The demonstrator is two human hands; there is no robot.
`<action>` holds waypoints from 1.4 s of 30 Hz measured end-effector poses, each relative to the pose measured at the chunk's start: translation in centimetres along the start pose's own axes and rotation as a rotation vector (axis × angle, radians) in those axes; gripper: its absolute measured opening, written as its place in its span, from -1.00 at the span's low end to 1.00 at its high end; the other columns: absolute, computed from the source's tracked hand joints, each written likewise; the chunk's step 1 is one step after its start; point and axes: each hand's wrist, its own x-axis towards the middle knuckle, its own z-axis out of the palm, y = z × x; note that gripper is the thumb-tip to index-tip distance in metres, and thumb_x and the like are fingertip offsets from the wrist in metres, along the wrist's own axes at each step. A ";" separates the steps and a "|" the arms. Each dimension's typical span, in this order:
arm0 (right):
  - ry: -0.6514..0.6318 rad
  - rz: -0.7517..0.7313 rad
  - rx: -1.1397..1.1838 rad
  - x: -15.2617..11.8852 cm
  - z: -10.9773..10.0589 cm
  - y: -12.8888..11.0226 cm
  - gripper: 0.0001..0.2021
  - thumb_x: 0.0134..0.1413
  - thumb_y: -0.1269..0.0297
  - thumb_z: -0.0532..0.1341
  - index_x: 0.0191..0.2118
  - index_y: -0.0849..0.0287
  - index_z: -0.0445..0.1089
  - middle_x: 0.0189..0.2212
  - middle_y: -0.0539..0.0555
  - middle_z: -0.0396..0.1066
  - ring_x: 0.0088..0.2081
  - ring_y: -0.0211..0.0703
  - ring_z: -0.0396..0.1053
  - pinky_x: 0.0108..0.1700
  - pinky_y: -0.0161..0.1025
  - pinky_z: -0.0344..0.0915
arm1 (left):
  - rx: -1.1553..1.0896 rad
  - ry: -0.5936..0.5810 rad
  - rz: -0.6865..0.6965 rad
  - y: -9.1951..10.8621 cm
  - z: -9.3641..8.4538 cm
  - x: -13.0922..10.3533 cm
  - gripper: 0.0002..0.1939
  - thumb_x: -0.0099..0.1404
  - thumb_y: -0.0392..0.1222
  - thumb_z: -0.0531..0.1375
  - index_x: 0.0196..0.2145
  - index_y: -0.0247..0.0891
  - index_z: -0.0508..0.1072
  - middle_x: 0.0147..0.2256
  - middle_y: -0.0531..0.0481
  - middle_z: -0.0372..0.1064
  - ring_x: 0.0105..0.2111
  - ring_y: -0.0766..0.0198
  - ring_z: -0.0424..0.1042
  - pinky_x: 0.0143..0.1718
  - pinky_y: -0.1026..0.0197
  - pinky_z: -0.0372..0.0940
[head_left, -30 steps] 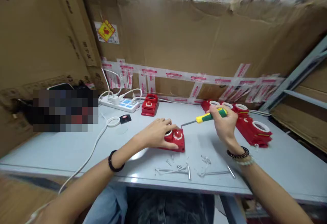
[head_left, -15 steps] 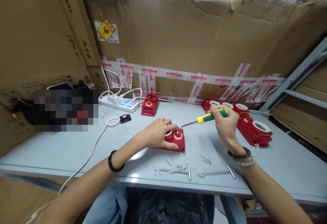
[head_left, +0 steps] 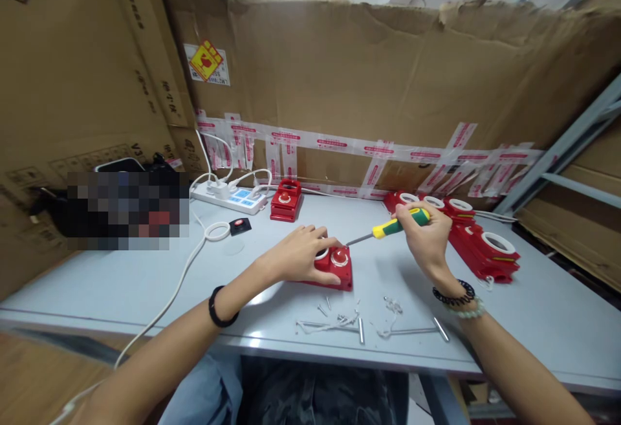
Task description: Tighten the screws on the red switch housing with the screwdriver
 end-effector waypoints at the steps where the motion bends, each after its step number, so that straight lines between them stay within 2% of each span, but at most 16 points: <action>1: -0.001 -0.008 -0.008 0.0 0.0 -0.1 -0.85 -0.09 0.26 0.26 -0.54 0.20 0.37 -0.63 -0.01 0.37 -0.55 -0.23 0.29 -0.44 -0.26 0.25 | 0.005 0.000 0.002 0.0 0.0 0.0 -0.35 0.10 0.37 0.06 0.00 -0.09 0.30 -0.25 -0.05 0.28 -0.30 0.12 0.30 -0.20 0.12 0.16; 8: -0.023 -0.127 -0.141 0.4 0.3 -1.8 -0.85 -0.09 0.24 0.23 -0.55 0.18 0.34 -0.64 -0.04 0.32 -0.57 -0.27 0.24 -0.46 -0.30 0.19 | 0.025 0.006 0.005 0.0 0.0 0.0 -0.33 0.10 0.39 0.04 -0.02 -0.14 0.33 -0.25 -0.08 0.28 -0.31 0.12 0.30 -0.23 0.13 0.17; 10: -0.063 -0.168 -0.191 0.7 0.5 -2.6 -0.83 -0.09 0.23 0.23 -0.57 0.17 0.32 -0.67 -0.06 0.29 -0.60 -0.30 0.20 -0.50 -0.32 0.15 | 0.021 0.004 0.005 0.0 0.0 0.0 -0.33 0.10 0.39 0.05 -0.02 -0.14 0.33 -0.25 -0.08 0.28 -0.30 0.12 0.31 -0.22 0.12 0.18; 14: -0.236 -0.229 -0.279 1.7 1.5 -4.6 -0.79 -0.04 0.16 0.18 -0.55 0.15 0.26 -0.71 -0.09 0.21 -0.65 -0.33 0.12 -0.55 -0.33 0.08 | 0.008 0.005 0.012 0.0 0.0 0.1 -0.32 0.10 0.38 0.05 0.00 -0.14 0.31 -0.23 -0.08 0.29 -0.26 0.10 0.33 -0.18 0.11 0.17; 18: -0.455 -0.306 -0.372 2.5 2.0 -6.2 -0.89 0.01 0.27 0.08 -0.31 0.13 0.25 -0.62 -0.09 0.24 -0.61 -0.29 0.15 -0.50 -0.30 0.08 | -0.004 -0.002 0.008 0.1 -0.1 0.1 -0.32 0.10 0.38 0.05 0.00 -0.14 0.32 -0.24 -0.08 0.29 -0.26 0.09 0.33 -0.18 0.11 0.17; 22: -0.641 -0.278 -0.206 2.5 2.0 -6.9 -0.78 0.02 0.36 0.03 -0.16 0.12 0.17 -0.40 -0.01 0.36 -0.49 -0.28 0.27 -0.42 -0.30 0.17 | -0.021 -0.006 0.004 0.1 -0.1 0.1 -0.33 0.09 0.38 0.06 -0.01 -0.13 0.32 -0.25 -0.07 0.28 -0.28 0.09 0.33 -0.20 0.11 0.17; 24: -0.630 -0.278 -0.179 2.2 2.2 -6.8 -0.75 0.05 0.31 0.06 -0.10 0.11 0.16 -0.43 -0.02 0.35 -0.51 -0.29 0.26 -0.43 -0.32 0.18 | -0.022 -0.003 0.000 0.1 -0.1 0.1 -0.33 0.09 0.38 0.06 -0.01 -0.14 0.33 -0.25 -0.07 0.27 -0.28 0.09 0.33 -0.21 0.11 0.17; 27: -0.486 -0.341 -0.342 1.5 2.7 -6.4 -0.79 0.09 0.21 0.08 -0.15 0.11 0.24 -0.58 -0.08 0.27 -0.58 -0.28 0.22 -0.47 -0.32 0.11 | -0.019 -0.002 -0.005 0.1 -0.1 0.1 -0.33 0.09 0.38 0.06 -0.02 -0.14 0.33 -0.27 -0.07 0.27 -0.29 0.10 0.32 -0.21 0.11 0.17; 29: -0.425 -0.359 -0.435 1.2 3.0 -6.3 -0.77 0.11 0.16 0.06 -0.14 0.11 0.25 -0.56 -0.05 0.30 -0.55 -0.25 0.24 -0.47 -0.30 0.09 | -0.016 -0.004 -0.007 0.1 -0.1 0.1 -0.33 0.08 0.39 0.06 -0.02 -0.14 0.33 -0.27 -0.07 0.27 -0.29 0.10 0.32 -0.21 0.11 0.17; 32: -0.511 -0.325 -0.374 1.2 3.1 -6.2 -0.68 0.13 0.19 0.02 0.01 0.11 0.13 -0.44 -0.01 0.35 -0.49 -0.22 0.29 -0.44 -0.30 0.13 | -0.015 -0.006 -0.003 0.1 -0.1 0.1 -0.33 0.09 0.38 0.06 -0.01 -0.15 0.33 -0.26 -0.07 0.27 -0.28 0.10 0.32 -0.21 0.11 0.17; 35: -0.621 -0.312 -0.252 1.3 3.2 -6.0 -0.65 0.12 0.26 0.03 0.04 0.10 0.08 -0.42 -0.03 0.35 -0.51 -0.27 0.29 -0.44 -0.32 0.16 | -0.016 -0.004 -0.001 0.1 -0.1 0.1 -0.34 0.10 0.37 0.06 0.00 -0.13 0.32 -0.25 -0.08 0.28 -0.26 0.09 0.32 -0.19 0.10 0.17; 37: -0.550 -0.346 -0.334 1.3 3.4 -5.8 -0.69 0.10 0.21 0.07 -0.02 0.11 0.17 -0.47 -0.04 0.34 -0.53 -0.27 0.27 -0.46 -0.32 0.13 | -0.018 -0.007 -0.004 0.1 -0.1 0.0 -0.34 0.10 0.37 0.07 -0.01 -0.13 0.32 -0.24 -0.07 0.28 -0.26 0.09 0.32 -0.18 0.09 0.18; 40: -0.369 -0.411 -0.540 1.1 3.7 -5.5 -0.70 0.06 0.15 0.12 -0.09 0.13 0.27 -0.49 0.01 0.34 -0.47 -0.17 0.28 -0.45 -0.27 0.10 | -0.020 -0.009 -0.007 0.1 -0.1 0.0 -0.34 0.09 0.37 0.07 0.00 -0.12 0.32 -0.25 -0.07 0.28 -0.26 0.08 0.33 -0.18 0.09 0.18; 42: -0.380 -0.425 -0.540 1.2 3.7 -5.4 -0.67 0.05 0.17 0.12 -0.05 0.15 0.24 -0.39 0.08 0.36 -0.37 -0.11 0.29 -0.40 -0.25 0.14 | -0.020 -0.006 -0.007 0.1 -0.1 0.0 -0.34 0.09 0.37 0.07 0.00 -0.12 0.32 -0.25 -0.07 0.28 -0.26 0.08 0.33 -0.18 0.09 0.17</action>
